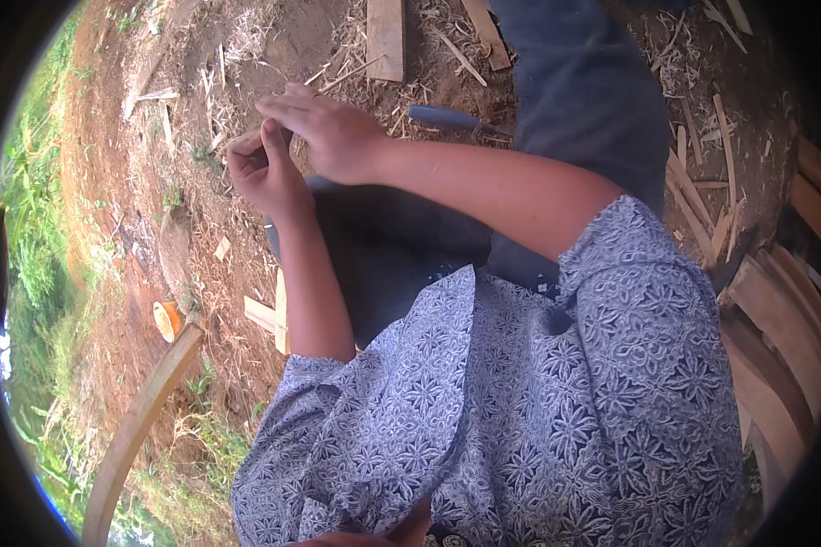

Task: The person sits on the ground and uses a knife to shave and shape a thin wooden stick. They repeatedly scrape the surface of the stick to smooth it and occasionally inspect the progress by bending the stick.

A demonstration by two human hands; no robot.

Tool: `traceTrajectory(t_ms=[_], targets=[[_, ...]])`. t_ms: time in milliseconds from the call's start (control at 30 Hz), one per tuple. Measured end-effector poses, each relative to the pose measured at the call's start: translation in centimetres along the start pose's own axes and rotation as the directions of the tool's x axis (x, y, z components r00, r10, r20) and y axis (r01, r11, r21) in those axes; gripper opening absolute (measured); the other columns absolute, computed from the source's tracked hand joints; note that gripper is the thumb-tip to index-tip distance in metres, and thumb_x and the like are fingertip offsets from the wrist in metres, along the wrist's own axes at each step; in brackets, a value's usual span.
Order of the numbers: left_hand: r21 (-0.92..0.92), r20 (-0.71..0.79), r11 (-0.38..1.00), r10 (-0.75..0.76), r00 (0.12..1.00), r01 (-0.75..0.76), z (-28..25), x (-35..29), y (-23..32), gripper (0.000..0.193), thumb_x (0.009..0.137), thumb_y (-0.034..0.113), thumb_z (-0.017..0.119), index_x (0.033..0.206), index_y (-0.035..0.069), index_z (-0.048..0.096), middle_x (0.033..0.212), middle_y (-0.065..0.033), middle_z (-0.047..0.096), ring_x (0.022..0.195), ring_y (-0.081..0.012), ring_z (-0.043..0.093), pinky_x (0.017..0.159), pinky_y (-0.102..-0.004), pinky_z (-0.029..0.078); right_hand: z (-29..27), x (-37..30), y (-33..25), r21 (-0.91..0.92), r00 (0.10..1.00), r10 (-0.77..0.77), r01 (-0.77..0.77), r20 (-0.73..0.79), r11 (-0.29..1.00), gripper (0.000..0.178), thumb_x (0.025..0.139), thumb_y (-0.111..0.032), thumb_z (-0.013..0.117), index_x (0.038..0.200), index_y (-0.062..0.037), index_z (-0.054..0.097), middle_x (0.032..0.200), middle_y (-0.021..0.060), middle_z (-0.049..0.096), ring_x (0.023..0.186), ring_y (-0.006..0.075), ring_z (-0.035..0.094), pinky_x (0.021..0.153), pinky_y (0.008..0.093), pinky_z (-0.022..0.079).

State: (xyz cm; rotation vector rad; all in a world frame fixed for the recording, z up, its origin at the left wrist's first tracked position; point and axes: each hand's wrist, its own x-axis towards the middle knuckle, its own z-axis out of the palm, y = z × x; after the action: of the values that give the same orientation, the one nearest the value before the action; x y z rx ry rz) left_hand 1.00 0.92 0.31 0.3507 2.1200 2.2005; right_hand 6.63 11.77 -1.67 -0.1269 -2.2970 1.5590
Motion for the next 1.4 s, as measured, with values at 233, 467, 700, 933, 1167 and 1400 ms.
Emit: traceTrajectory(t_ms=[233,467,700,933,1167,1400], targets=[[0.012,0.044,1.0,-0.028,0.999,0.028,0.2,-0.5,0.4,0.017,0.099,0.001,0.065,0.095,0.003,0.049,0.095,-0.0094,0.062,0.089,-0.0185,0.071,0.085,-0.0376,0.065,-0.3,0.0,-0.6,-0.059,0.998,0.046,-0.048,-0.039,0.997,0.071,0.084,0.014,0.042,0.151,-0.0097,0.048,0.151,0.0163,0.052,0.141,0.0311,0.049,0.118,0.0392,0.04],[-0.041,0.052,0.998,-0.048,0.998,0.05,0.5,-0.9,0.5,0.019,0.099,0.0,0.065,0.093,0.002,0.047,0.098,-0.0078,0.059,0.088,-0.0149,0.068,0.086,-0.0366,0.065,-0.4,0.5,-1.2,0.081,0.99,0.137,-0.139,0.022,0.987,0.07,0.085,0.013,0.043,0.151,-0.0095,0.049,0.15,0.017,0.052,0.141,0.0315,0.049,0.118,0.0388,0.04],[-0.072,0.059,0.997,-0.021,0.998,0.025,1.3,-0.4,0.8,0.019,0.098,0.001,0.067,0.097,0.001,0.047,0.101,-0.0105,0.062,0.088,-0.0158,0.069,0.084,-0.0345,0.065,-1.2,0.4,1.8,-0.137,0.979,0.203,-0.206,-0.032,0.969,0.071,0.082,0.013,0.048,0.149,-0.0092,0.05,0.149,0.0178,0.053,0.141,0.033,0.048,0.118,0.0406,0.04],[-0.04,0.062,0.998,-0.04,0.997,0.043,0.7,-0.1,0.3,0.018,0.097,0.001,0.068,0.097,0.003,0.05,0.096,-0.0101,0.067,0.089,-0.016,0.07,0.085,-0.0357,0.065,-1.9,1.0,3.3,-0.159,0.929,0.369,-0.362,0.012,0.918,0.073,0.081,0.013,0.045,0.147,-0.0158,0.054,0.151,0.0136,0.053,0.142,0.0327,0.047,0.117,0.0408,0.042],[-0.054,0.052,0.998,-0.026,0.998,0.029,0.3,0.4,-0.7,0.016,0.098,-0.001,0.066,0.095,0.004,0.051,0.096,-0.014,0.069,0.089,-0.0228,0.074,0.085,-0.0391,0.066,-2.0,1.1,4.1,-0.098,0.902,0.431,-0.427,0.027,0.899,0.071,0.081,0.014,0.046,0.147,-0.0128,0.054,0.152,0.0139,0.052,0.146,0.0324,0.043,0.12,0.0404,0.037],[-0.083,0.069,0.996,-0.02,0.997,0.026,0.5,0.1,-0.3,0.016,0.097,-0.004,0.066,0.094,0.004,0.052,0.093,-0.0139,0.07,0.087,-0.023,0.074,0.084,-0.0388,0.067,-1.6,0.8,7.2,-0.203,0.896,0.438,-0.442,-0.07,0.874,0.071,0.08,0.015,0.047,0.146,-0.0112,0.054,0.147,0.016,0.055,0.14,0.0336,0.049,0.119,0.0415,0.039]])
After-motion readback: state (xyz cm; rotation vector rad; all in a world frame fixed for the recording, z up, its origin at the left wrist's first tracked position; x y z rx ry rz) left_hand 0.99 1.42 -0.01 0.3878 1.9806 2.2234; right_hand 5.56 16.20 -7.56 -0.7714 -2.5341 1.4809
